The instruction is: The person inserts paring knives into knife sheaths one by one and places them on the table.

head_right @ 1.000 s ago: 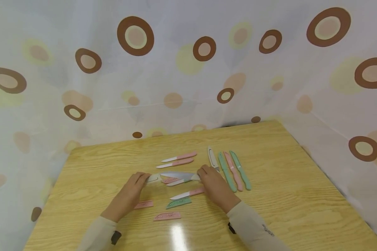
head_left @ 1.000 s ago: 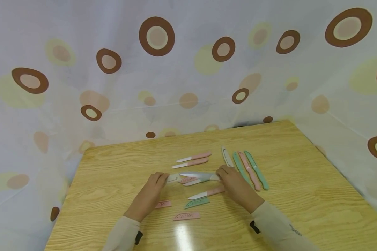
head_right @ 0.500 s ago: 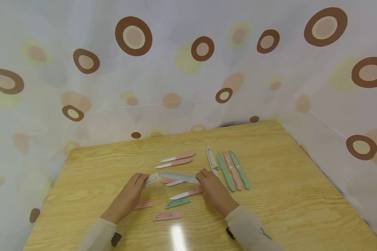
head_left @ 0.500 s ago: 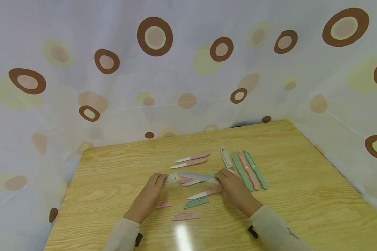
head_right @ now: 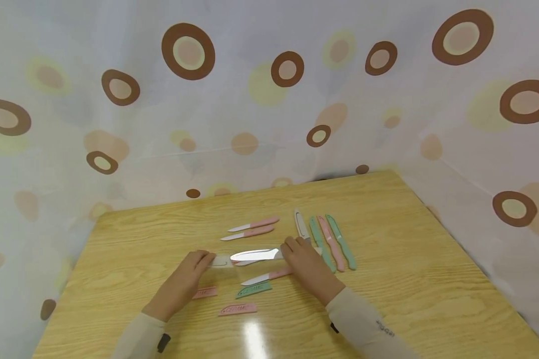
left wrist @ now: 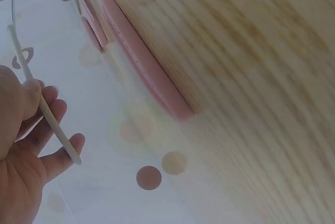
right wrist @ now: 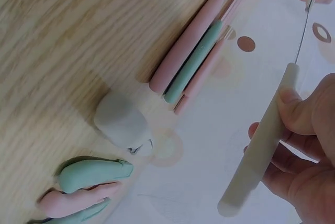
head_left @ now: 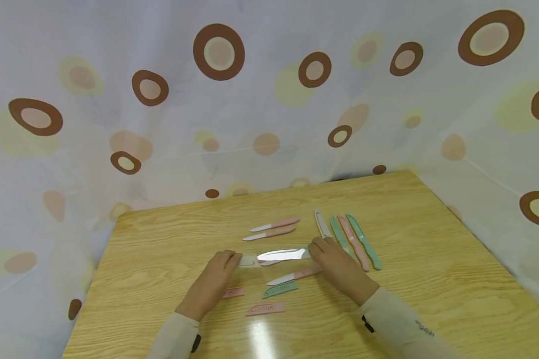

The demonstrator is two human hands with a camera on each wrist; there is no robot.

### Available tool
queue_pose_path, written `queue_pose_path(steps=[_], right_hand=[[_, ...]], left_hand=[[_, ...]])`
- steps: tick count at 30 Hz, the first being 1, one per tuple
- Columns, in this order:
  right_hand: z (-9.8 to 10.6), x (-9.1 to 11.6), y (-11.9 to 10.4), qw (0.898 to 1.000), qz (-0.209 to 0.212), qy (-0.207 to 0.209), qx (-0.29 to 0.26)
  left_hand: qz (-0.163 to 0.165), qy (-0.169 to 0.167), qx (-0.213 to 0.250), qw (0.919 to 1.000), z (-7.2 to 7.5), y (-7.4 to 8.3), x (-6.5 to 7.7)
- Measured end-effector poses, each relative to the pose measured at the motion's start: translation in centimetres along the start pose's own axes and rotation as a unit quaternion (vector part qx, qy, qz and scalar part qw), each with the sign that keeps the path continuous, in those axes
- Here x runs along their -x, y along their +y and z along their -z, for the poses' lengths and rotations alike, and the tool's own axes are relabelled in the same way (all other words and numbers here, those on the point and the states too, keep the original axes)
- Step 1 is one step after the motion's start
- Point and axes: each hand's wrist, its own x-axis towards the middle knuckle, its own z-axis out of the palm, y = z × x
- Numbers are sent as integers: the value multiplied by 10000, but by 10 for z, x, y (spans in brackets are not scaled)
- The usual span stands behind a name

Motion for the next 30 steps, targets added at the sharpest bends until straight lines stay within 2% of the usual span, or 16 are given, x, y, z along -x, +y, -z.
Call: queue_pose_path(steps=[1,2,3,6,14,20,27,30], right_hand=[[1,-1,0,10000,49,-35,6],[1,-1,-1,9999,102,-69,13],[1,-2,-2,9998,161,-86,9],[2,-4,-6,9995,315,-58,24],[-2,-7,-20,9986,520,117,10],[-2,-16,-37,9992,335,225,-1],[-7,-23,-52,9988,203,273,343],[-11,-24,-54,9991,133,273,284]], left_hand=[[-142,73,-154,9998,0,0,0],[-616,269,-672,9955,0,0,0],[-1039,443,-1129,9872,-1,-1,0],[-1268,605,-1570,9775,-3,1,-1],[-1363,507,-1895,9711,-7,5,-3],[-1405,540,-2028,9676,-8,13,-7],[-1433,615,-2344,9596,-10,19,-11],[-1358,564,-2293,9622,-11,17,-10]])
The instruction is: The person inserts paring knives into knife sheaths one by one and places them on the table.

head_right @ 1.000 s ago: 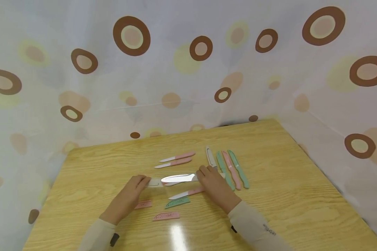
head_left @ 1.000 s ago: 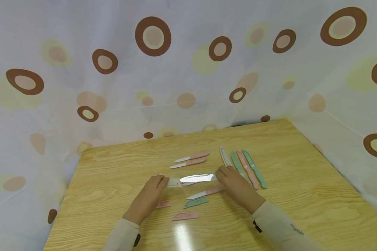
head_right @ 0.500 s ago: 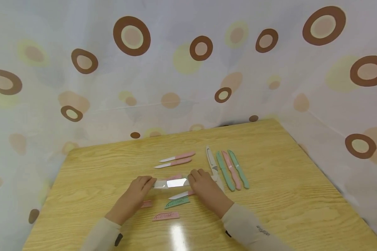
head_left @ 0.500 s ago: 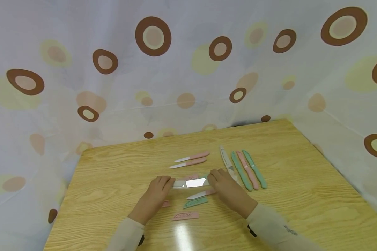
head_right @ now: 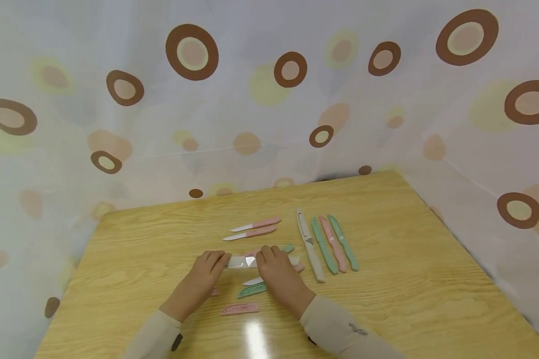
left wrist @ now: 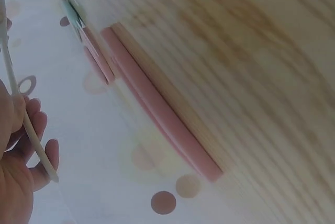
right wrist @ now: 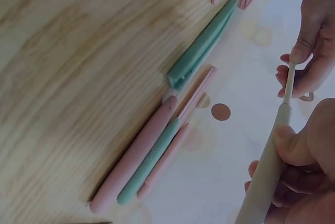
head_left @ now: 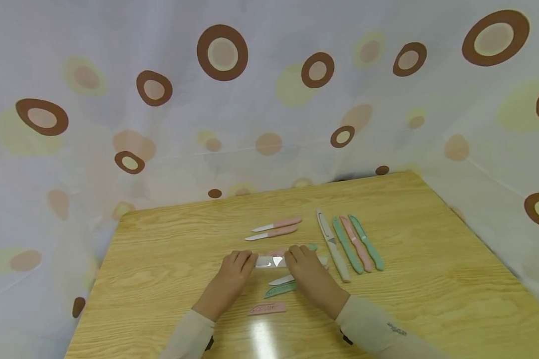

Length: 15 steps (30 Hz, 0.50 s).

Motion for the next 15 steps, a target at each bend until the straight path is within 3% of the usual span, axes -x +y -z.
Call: queue_pose_path(steps=[6,10,13,15], right_hand=[[-7,-1,-4,9995,-246,-65,-190],[-11,0,-4,9985,-393,-184,-340],[-12,2,4,9966,-617,-323,-444],[-10,5,15,9945,-845,-405,-458]], left_hand=[[273,-237,583,9976,5,-2,3],[405,61,1188,9921,3,-7,3],[693,279,1095,9912,2,-14,7],[964,238,831,9916,3,-19,12]])
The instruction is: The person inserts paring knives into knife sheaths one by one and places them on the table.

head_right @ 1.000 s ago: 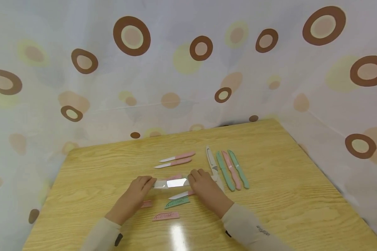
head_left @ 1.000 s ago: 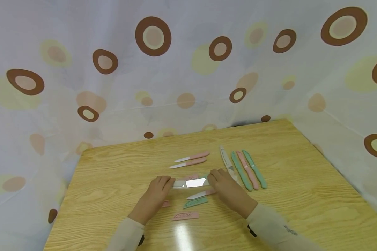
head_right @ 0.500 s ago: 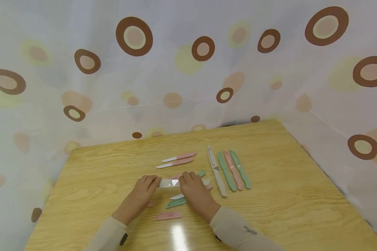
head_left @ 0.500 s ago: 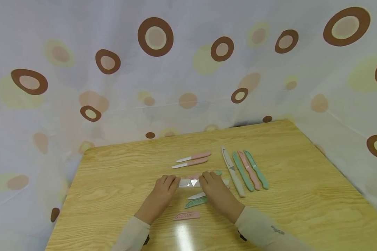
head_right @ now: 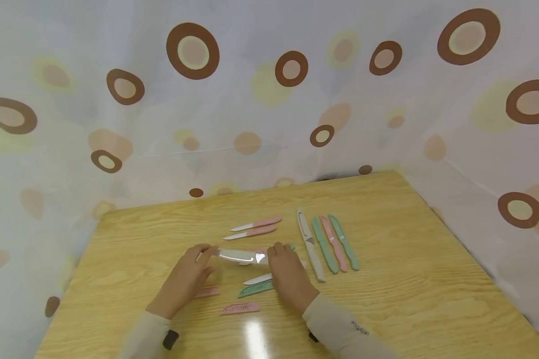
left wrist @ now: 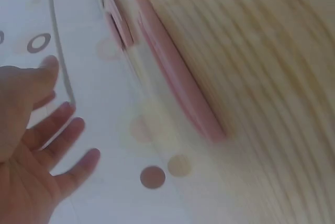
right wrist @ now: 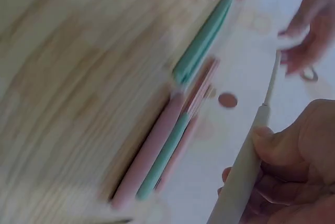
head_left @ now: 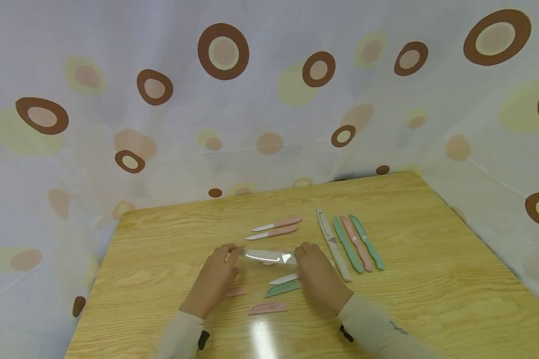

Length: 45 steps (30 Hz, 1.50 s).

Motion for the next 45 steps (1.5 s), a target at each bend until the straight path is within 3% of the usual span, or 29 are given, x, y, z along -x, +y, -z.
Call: queue_pose_path(steps=[3,7,12,17,22,30,38,45], right_hand=[[7,4,25,9983,-563,-54,-104],[20,15,66,9895,-1373,-51,-444],[35,37,114,9667,-2350,-319,-960],[36,55,145,9372,-3166,-652,-1309],[27,64,159,9261,-3454,-800,-1291],[20,68,165,9200,-3600,-904,-1258],[23,68,163,9225,-3526,-925,-1269],[30,70,159,9301,-3388,-1082,-911]], left_hand=[[297,-377,-358,9982,5,-6,8],[368,-995,-267,9940,12,-10,21],[312,-1376,98,9900,13,-9,29],[400,-1466,397,9876,10,-9,34],[361,-1427,438,9881,7,-12,37],[401,-1449,445,9876,6,-12,38],[385,-1389,410,9887,6,-11,38],[318,-1415,335,9889,8,-12,37]])
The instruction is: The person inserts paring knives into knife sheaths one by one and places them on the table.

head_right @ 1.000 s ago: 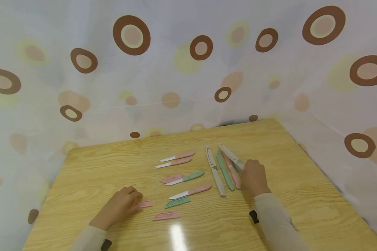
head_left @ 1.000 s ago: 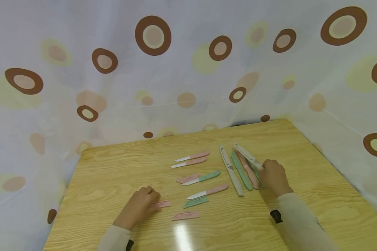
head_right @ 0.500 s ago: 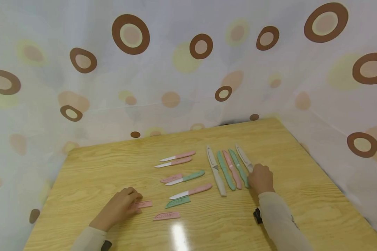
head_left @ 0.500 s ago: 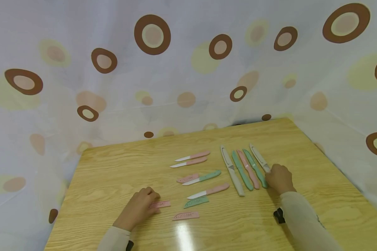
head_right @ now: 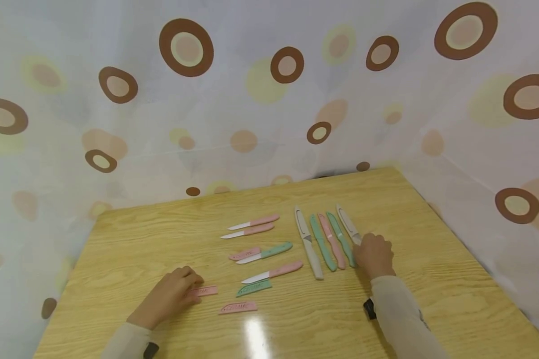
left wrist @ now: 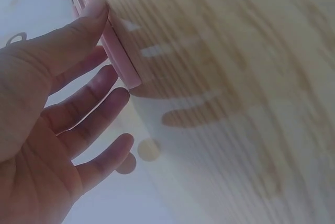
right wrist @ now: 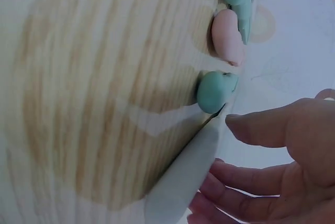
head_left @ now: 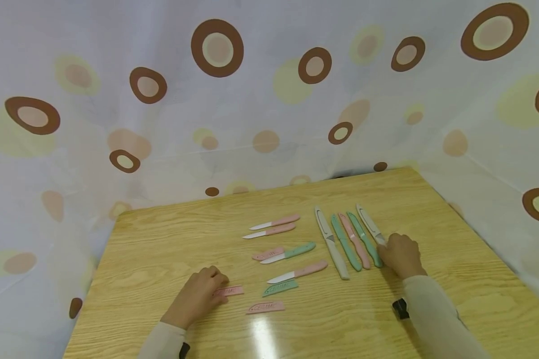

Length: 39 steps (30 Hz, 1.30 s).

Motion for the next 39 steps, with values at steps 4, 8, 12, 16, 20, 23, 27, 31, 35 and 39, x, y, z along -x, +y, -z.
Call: queue_pose_path(steps=[4,8,12,16,20,23,27,31,35,39], right_hand=[[2,6,-5,9998,-151,102,-29],[2,10,-7,9998,-44,177,-59],[2,12,-10,9997,36,200,-118],[0,15,-17,9988,223,430,-119],[-3,20,-30,9942,612,880,-124],[-9,22,-43,9852,1103,1306,-112],[-23,21,-64,9648,2157,1495,-160],[-39,18,-91,9392,3299,948,-84],[-51,14,-112,9129,4053,481,-4],[-60,10,-124,8993,4372,55,-70]], left_hand=[[65,-69,-121,9999,-1,-1,-2],[63,94,-95,9999,-4,0,-5],[-5,217,-152,9996,-5,1,-8],[-141,601,-315,9976,1,0,-14],[-270,1428,-300,9889,13,-3,-23],[-307,1896,-275,9810,20,-3,-28],[-230,1907,-244,9811,22,-1,-30],[-140,1753,-210,9842,20,0,-29],[-166,1794,-145,9835,20,1,-29],[-188,1830,-163,9828,21,2,-28]])
